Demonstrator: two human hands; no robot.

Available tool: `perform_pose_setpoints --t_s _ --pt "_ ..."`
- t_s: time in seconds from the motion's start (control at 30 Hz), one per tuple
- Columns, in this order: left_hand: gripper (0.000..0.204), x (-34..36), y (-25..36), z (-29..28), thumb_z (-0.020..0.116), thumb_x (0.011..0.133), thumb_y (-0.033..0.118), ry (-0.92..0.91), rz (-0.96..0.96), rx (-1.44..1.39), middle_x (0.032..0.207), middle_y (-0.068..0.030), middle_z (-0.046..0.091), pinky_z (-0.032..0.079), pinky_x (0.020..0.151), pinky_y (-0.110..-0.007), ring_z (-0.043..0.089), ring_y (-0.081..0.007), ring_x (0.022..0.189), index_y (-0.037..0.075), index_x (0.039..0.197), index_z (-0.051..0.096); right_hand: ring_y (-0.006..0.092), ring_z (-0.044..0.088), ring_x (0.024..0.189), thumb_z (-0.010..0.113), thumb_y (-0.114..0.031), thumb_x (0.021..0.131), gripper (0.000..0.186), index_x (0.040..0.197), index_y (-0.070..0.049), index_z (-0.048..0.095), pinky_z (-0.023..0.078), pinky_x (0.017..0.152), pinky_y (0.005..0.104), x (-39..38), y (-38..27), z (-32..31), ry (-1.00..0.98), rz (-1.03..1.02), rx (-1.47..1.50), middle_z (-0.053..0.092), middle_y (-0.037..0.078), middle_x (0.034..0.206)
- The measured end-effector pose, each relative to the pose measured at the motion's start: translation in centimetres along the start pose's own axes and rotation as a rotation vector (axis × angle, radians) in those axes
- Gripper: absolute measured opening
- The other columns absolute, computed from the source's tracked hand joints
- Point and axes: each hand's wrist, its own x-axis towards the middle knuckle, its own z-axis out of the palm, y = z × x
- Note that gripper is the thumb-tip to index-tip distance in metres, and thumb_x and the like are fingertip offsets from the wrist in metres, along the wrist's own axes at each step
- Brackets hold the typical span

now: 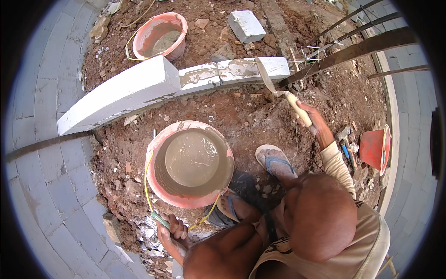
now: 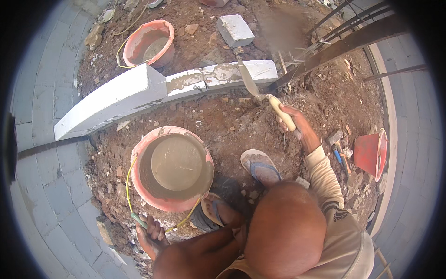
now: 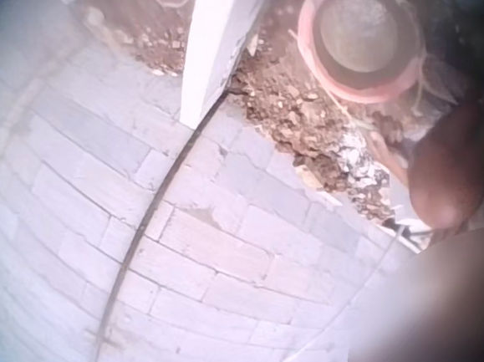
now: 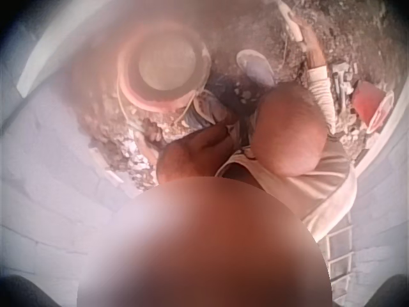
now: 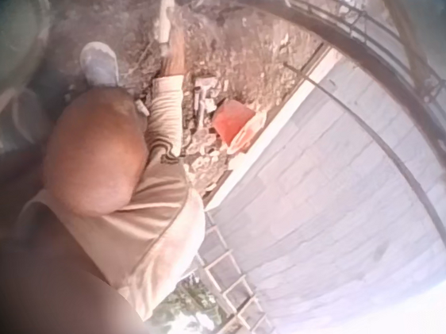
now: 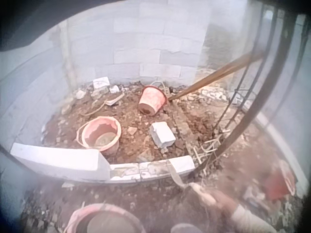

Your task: The person measures and marks white tiles, cuts them with a hand saw, mixes cement in a bucket, applies mortar to a curved wall, and places the cut tiles into position. The person uses a hammer to tap the tiles flush.

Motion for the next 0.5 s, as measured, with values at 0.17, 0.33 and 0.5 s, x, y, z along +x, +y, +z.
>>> perform_pose_setpoints --t_s 0.17,0.33,0.5 --pt "0.036 0.0 0.3 0.7 0.064 0.103 0.038 0.046 -0.01 0.026 0.079 0.0036 0.036 0.027 0.051 -0.02 0.033 -0.0037 0.06 0.007 0.116 0.05 0.0135 0.049 0.049 0.055 -0.039 0.107 0.038 0.123 -0.005 0.059 0.042 0.04 0.0257 6.1 2.6 -1.7 -0.043 -0.039 0.382 0.058 0.007 0.075" --pt "0.036 -0.2 0.5 1.6 0.068 0.101 0.039 0.072 -0.014 0.03 0.079 0.0039 0.037 0.027 0.053 -0.021 0.031 -0.0042 0.061 0.009 0.113 0.051 0.014 0.049 0.052 0.051 -0.038 0.108 0.035 0.12 -0.006 0.058 0.04 0.042 0.0248 5.7 4.4 -2.2 0.07 -0.065 0.41 0.057 0.007 0.077" --pt "0.04 -0.6 0.6 1.4 0.07 0.099 0.04 0.105 -0.027 0.052 0.078 0.0041 0.037 0.027 0.053 -0.02 0.032 -0.0041 0.061 0.008 0.114 0.052 0.0146 0.05 0.051 0.051 -0.039 0.108 0.032 0.116 -0.008 0.054 0.039 0.043 0.0259 4.4 4.5 -1.5 0.047 -0.116 0.293 0.057 0.006 0.076"
